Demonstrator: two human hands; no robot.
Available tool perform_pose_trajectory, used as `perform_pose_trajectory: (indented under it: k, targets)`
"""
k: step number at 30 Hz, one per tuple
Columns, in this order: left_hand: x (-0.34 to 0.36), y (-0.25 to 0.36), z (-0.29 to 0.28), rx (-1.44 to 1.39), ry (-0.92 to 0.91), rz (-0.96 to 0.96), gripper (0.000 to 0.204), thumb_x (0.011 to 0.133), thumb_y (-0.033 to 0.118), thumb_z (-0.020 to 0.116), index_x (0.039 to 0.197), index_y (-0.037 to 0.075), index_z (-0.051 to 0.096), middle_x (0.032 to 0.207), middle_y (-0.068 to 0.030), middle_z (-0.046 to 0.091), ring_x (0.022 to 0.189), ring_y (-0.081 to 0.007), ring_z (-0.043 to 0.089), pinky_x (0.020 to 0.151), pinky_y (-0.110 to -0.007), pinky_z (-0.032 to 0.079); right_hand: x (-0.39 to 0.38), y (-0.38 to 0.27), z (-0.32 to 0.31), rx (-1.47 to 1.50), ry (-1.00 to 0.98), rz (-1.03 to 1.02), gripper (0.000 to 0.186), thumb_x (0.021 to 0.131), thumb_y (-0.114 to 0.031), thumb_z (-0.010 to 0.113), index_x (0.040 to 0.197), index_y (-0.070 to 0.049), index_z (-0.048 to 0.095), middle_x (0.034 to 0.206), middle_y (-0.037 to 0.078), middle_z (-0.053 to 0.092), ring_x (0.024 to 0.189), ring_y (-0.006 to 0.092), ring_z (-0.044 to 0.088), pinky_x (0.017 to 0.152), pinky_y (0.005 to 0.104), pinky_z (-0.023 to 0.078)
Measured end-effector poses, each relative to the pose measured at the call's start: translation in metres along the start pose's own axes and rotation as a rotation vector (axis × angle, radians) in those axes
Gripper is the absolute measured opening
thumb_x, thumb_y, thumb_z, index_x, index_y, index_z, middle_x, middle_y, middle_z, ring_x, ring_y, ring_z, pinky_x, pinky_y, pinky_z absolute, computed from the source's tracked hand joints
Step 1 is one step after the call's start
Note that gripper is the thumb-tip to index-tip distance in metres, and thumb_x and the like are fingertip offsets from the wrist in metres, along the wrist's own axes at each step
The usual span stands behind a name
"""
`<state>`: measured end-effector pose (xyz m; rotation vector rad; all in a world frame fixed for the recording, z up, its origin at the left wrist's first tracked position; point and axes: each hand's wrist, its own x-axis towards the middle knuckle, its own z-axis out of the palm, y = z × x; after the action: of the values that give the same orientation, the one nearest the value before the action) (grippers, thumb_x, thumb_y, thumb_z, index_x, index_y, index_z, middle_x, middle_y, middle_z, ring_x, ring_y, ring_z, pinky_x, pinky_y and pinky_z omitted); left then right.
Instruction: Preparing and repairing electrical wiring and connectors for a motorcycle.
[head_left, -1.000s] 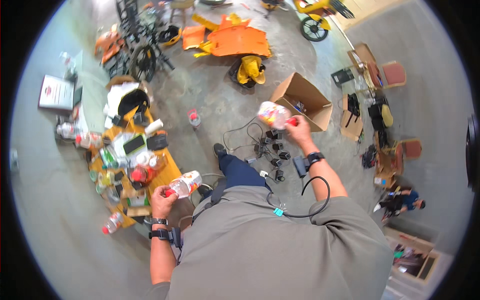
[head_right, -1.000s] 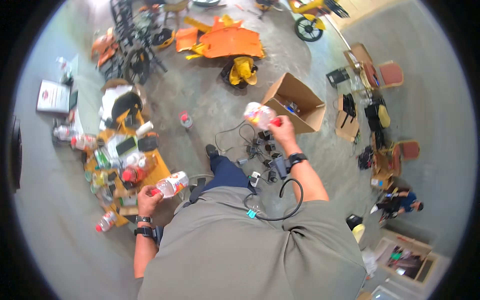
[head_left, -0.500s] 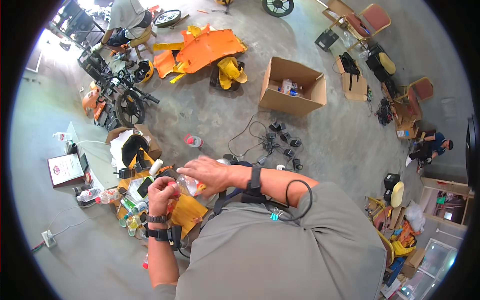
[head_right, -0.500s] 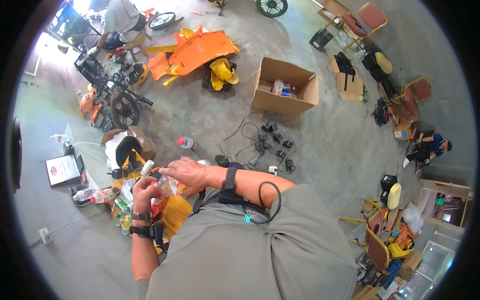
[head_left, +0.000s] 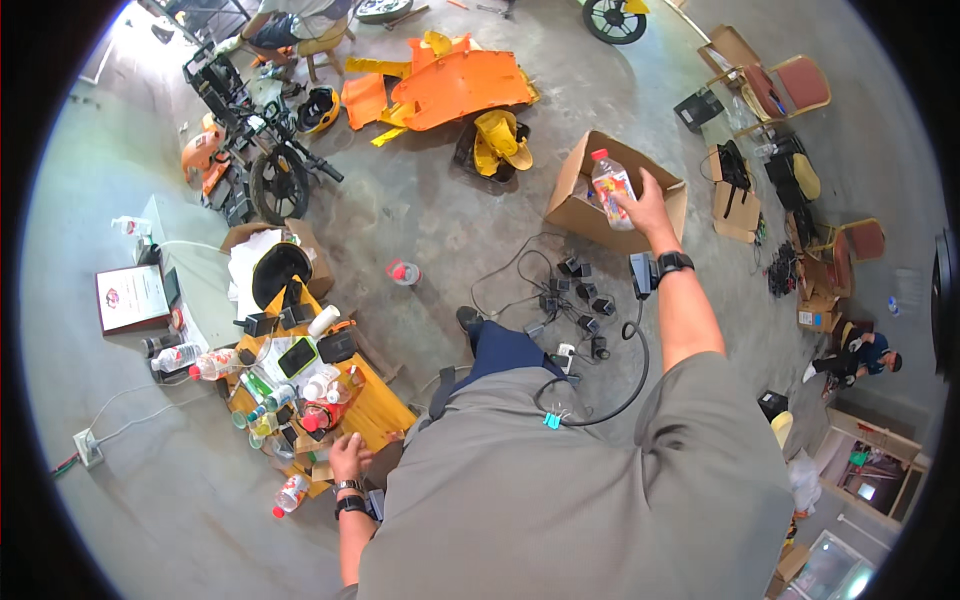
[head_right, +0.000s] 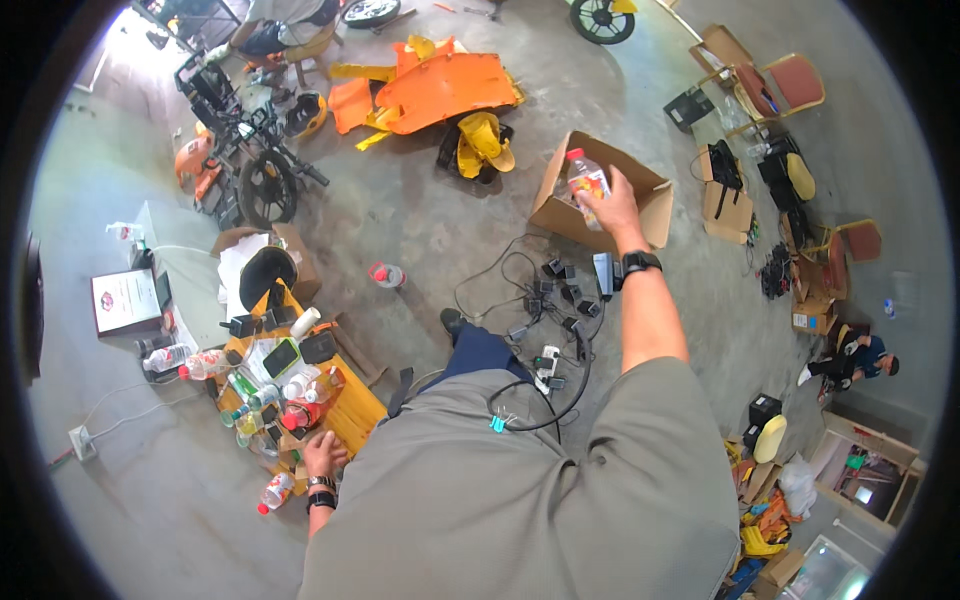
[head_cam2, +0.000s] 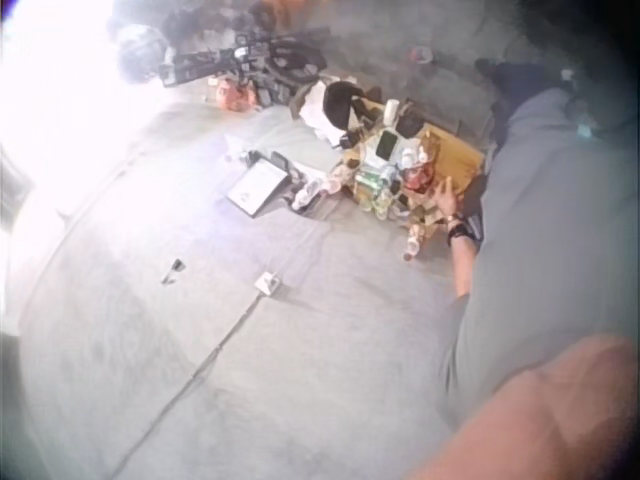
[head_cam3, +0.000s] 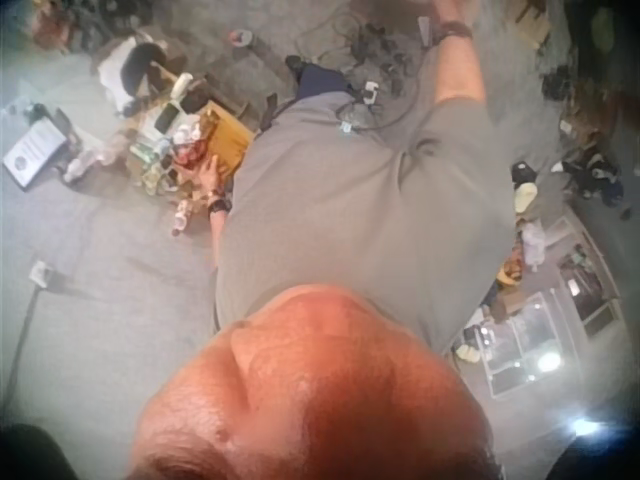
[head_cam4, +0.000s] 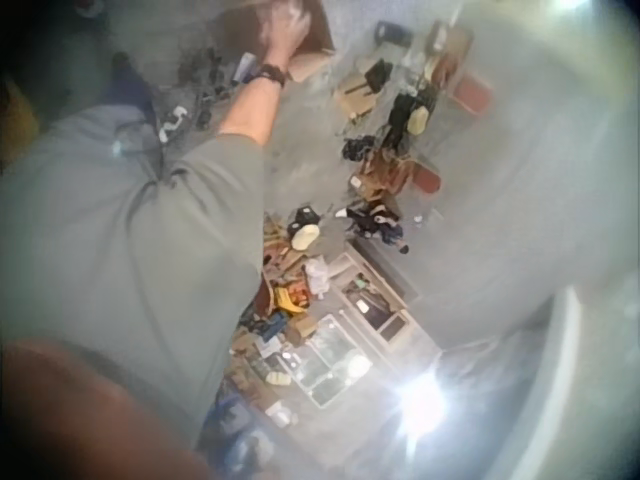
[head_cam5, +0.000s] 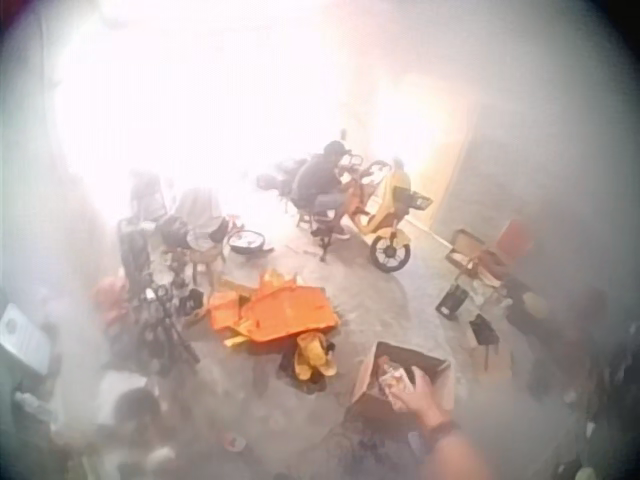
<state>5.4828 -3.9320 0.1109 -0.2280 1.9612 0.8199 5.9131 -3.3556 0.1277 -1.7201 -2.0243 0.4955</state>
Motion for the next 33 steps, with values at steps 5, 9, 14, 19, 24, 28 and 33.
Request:
perform_pose_trajectory:
  k: [5, 9, 14, 19, 24, 28, 33]
  targets:
    - [0.007, -0.035, -0.001, -0.134, 0.122, -0.122, 0.040, 0.085, 0.024, 0.061, 0.114, -0.002, 0.051, 0.085, -0.0119, 0.061, 0.055, -0.0204, 0.061, 0.044, -0.028, 0.049, -0.068, 0.016, 0.047, 0.018, -0.408, 0.402, 0.056, 0.070, -0.028, 0.071, 0.113, 0.005, 0.055, 0.108, 0.023, 0.060, 0.101, 0.0313, 0.059, 0.088, 0.0375, 0.046]
    - [0.020, -0.023, 0.011, -0.162, 0.120, -0.091, 0.043, 0.085, 0.027, 0.061, 0.115, -0.001, 0.051, 0.089, -0.0136, 0.061, 0.060, -0.0212, 0.062, 0.046, -0.030, 0.049, -0.141, -0.023, 0.087, 0.057, -0.843, 0.276, 0.044, 0.072, -0.028, 0.068, 0.105, 0.001, 0.063, 0.103, 0.019, 0.063, 0.098, 0.0297, 0.060, 0.086, 0.0353, 0.046]
    - [0.047, -0.009, 0.008, -0.155, 0.061, -0.069, 0.036, 0.085, 0.023, 0.061, 0.111, 0.001, 0.051, 0.086, -0.0122, 0.058, 0.060, -0.0223, 0.059, 0.048, -0.032, 0.049, -0.149, -0.060, 0.090, 0.092, -0.963, 0.282, 0.047, 0.075, -0.026, 0.067, 0.111, 0.002, 0.058, 0.110, 0.021, 0.061, 0.104, 0.0308, 0.058, 0.089, 0.0357, 0.045]
    - [0.089, -0.022, -0.018, -0.191, 0.015, -0.037, 0.037, 0.083, 0.023, 0.064, 0.108, -0.002, 0.055, 0.085, -0.0140, 0.062, 0.058, -0.0192, 0.059, 0.047, -0.030, 0.048, -0.124, -0.069, 0.056, 0.130, -0.728, 0.338, 0.040, 0.074, -0.022, 0.066, 0.106, 0.002, 0.061, 0.093, 0.015, 0.066, 0.086, 0.0223, 0.063, 0.076, 0.0335, 0.050]
    - [0.134, -0.025, -0.056, -0.038, 0.357, 0.103, 0.030, 0.078, 0.021, 0.070, 0.093, -0.004, 0.060, 0.078, -0.0094, 0.062, 0.057, -0.0175, 0.058, 0.053, -0.031, 0.048, -0.145, -0.088, 0.041, 0.145, -0.693, 0.470, 0.037, 0.075, -0.017, 0.066, 0.105, 0.003, 0.059, 0.088, 0.012, 0.065, 0.072, 0.0174, 0.061, 0.065, 0.0303, 0.049]
    - [0.137, -0.029, -0.075, -0.111, 0.428, 0.366, 0.030, 0.070, 0.028, 0.075, 0.075, 0.001, 0.065, 0.069, -0.0071, 0.064, 0.059, -0.0140, 0.055, 0.056, -0.033, 0.045, -0.164, -0.110, 0.046, 0.104, -0.826, 0.504, 0.035, 0.080, -0.014, 0.063, 0.110, 0.003, 0.056, 0.086, 0.009, 0.062, 0.069, 0.0138, 0.059, 0.057, 0.0279, 0.047]
    - [0.105, -0.015, -0.071, 0.156, 0.541, 0.051, 0.040, 0.059, 0.033, 0.079, 0.065, 0.000, 0.057, 0.068, -0.0154, 0.062, 0.062, -0.0287, 0.058, 0.060, -0.040, 0.046, -0.174, -0.136, 0.052, 0.056, -0.909, 0.602, 0.037, 0.083, -0.014, 0.059, 0.118, -0.002, 0.052, 0.089, 0.006, 0.060, 0.072, 0.0116, 0.058, 0.060, 0.0251, 0.047]
